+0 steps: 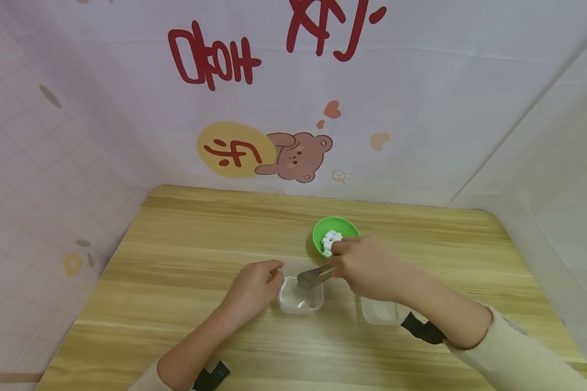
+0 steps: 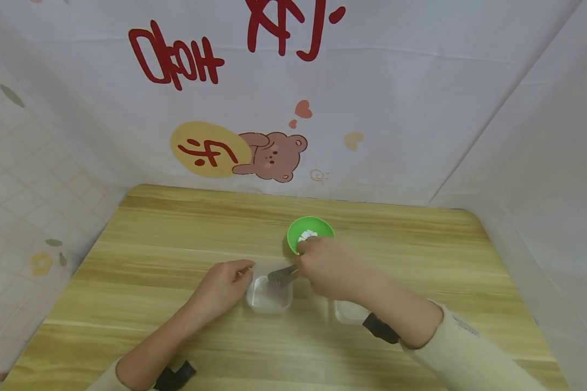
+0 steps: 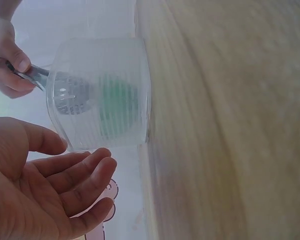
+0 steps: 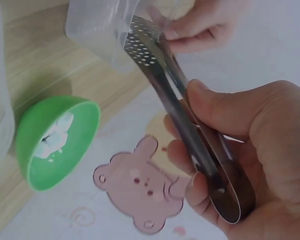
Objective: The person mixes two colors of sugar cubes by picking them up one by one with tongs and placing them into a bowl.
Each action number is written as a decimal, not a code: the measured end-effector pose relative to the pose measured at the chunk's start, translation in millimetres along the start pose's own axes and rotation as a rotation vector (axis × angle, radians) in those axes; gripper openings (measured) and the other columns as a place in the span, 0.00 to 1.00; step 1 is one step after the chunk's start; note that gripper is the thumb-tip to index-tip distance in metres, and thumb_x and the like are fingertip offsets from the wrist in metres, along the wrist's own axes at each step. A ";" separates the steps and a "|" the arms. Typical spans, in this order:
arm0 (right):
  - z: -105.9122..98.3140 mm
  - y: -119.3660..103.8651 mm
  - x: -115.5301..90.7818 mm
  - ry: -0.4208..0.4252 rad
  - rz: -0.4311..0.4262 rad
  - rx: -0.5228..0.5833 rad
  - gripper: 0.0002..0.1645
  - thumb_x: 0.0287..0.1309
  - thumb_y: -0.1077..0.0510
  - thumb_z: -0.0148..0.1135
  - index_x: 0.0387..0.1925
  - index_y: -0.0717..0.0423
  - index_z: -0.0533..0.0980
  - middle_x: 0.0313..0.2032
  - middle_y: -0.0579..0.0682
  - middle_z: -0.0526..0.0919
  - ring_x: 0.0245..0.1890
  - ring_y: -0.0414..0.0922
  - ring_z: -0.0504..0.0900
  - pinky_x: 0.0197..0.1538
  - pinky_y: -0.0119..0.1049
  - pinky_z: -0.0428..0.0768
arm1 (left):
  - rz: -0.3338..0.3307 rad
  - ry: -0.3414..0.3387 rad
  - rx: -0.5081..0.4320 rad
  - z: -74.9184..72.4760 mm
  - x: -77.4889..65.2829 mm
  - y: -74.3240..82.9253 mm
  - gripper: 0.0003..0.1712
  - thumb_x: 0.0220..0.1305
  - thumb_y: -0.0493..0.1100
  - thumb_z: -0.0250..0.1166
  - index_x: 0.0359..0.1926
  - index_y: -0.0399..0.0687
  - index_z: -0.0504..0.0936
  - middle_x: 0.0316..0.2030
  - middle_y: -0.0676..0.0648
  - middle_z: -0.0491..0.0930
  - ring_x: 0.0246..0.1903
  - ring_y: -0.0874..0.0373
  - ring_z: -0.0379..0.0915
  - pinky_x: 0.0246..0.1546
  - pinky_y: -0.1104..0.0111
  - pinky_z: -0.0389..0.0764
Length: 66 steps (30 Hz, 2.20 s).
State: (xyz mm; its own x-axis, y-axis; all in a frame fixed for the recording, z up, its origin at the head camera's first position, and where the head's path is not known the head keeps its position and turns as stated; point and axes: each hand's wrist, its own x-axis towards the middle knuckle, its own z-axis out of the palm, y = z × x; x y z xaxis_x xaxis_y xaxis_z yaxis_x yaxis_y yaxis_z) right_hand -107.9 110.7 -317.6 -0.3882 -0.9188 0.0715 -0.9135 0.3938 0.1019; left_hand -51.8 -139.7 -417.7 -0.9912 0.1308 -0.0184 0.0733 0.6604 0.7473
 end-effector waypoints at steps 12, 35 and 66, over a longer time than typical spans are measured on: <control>23.8 34.2 -56.2 0.388 0.180 0.328 0.14 0.52 0.70 0.76 0.40 0.54 0.88 0.38 0.41 0.85 0.30 0.33 0.78 0.32 0.26 0.76 | -0.002 -0.012 -0.016 1.0 1.0 0.0 0.18 0.71 0.37 0.57 0.54 0.37 0.87 0.35 0.51 0.84 0.21 0.62 0.64 0.26 0.67 0.71; 23.9 28.2 -45.8 0.335 0.113 0.227 0.14 0.49 0.65 0.79 0.40 0.52 0.88 0.37 0.41 0.85 0.32 0.36 0.81 0.31 0.32 0.80 | 0.003 -0.001 -0.034 1.4 1.7 -0.7 0.15 0.71 0.37 0.57 0.49 0.39 0.88 0.31 0.52 0.81 0.19 0.63 0.63 0.23 0.68 0.70; 0.2 -35.2 38.6 -0.155 -0.054 -0.306 0.19 0.35 0.65 0.72 0.11 0.45 0.69 0.16 0.42 0.68 0.17 0.41 0.68 0.18 0.35 0.69 | 0.012 -0.030 -0.052 -2.0 0.4 -3.9 0.20 0.74 0.38 0.56 0.58 0.35 0.85 0.45 0.43 0.88 0.16 0.65 0.59 0.25 0.68 0.72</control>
State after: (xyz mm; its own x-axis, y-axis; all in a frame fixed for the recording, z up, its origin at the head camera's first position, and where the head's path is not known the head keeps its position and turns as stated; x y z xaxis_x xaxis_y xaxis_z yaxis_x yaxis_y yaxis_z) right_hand -90.7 61.3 -318.6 -0.3759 -0.9222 -0.0910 -0.8633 0.3128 0.3962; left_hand -52.7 -143.7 -419.4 -0.9864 0.1617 -0.0286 0.0789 0.6192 0.7812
